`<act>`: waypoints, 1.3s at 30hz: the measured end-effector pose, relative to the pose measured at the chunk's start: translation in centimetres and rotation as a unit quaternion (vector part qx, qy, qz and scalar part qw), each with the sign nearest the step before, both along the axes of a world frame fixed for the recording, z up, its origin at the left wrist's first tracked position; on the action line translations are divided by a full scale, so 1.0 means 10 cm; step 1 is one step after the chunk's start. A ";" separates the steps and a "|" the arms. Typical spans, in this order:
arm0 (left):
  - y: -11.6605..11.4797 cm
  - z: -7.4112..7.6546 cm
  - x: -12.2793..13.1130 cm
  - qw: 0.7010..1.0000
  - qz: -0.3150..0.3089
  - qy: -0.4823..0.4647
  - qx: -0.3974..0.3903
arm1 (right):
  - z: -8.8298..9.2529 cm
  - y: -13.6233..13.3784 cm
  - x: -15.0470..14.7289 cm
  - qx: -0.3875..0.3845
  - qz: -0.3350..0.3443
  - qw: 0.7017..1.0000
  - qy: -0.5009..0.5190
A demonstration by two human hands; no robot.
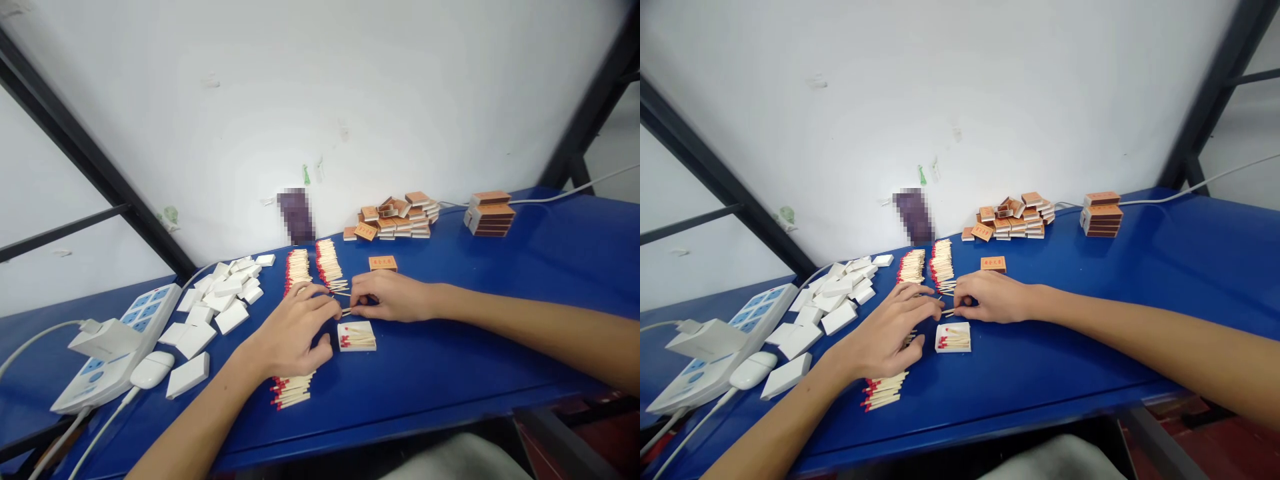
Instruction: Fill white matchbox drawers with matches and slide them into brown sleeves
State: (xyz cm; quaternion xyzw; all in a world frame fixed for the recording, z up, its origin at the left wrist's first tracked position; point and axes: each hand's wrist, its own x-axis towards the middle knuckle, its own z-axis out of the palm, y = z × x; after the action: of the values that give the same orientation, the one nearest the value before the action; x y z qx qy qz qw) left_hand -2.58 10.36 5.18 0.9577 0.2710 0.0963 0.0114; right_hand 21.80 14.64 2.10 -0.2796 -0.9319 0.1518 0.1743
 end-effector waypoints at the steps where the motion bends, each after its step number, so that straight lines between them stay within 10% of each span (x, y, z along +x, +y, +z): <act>1: 0.00 0.00 0.00 1.000 0.007 -0.001 0.008 | 0.02 0.00 0.01 0.003 -0.003 1.000 -0.008; 26: 0.03 -0.01 0.07 0.998 0.044 0.034 -0.004 | 0.22 0.05 0.20 -0.033 0.054 0.995 -0.074; 39: 0.01 0.01 0.07 0.999 0.014 -0.003 -0.038 | -0.03 0.02 0.02 0.027 -0.024 0.999 0.000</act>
State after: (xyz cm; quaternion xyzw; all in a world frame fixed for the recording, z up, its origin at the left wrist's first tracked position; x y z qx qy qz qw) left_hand -1.84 10.48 5.32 0.9522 0.2882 0.0892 0.0470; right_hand 22.00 14.84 1.77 -0.2967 -0.9287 0.1224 0.1855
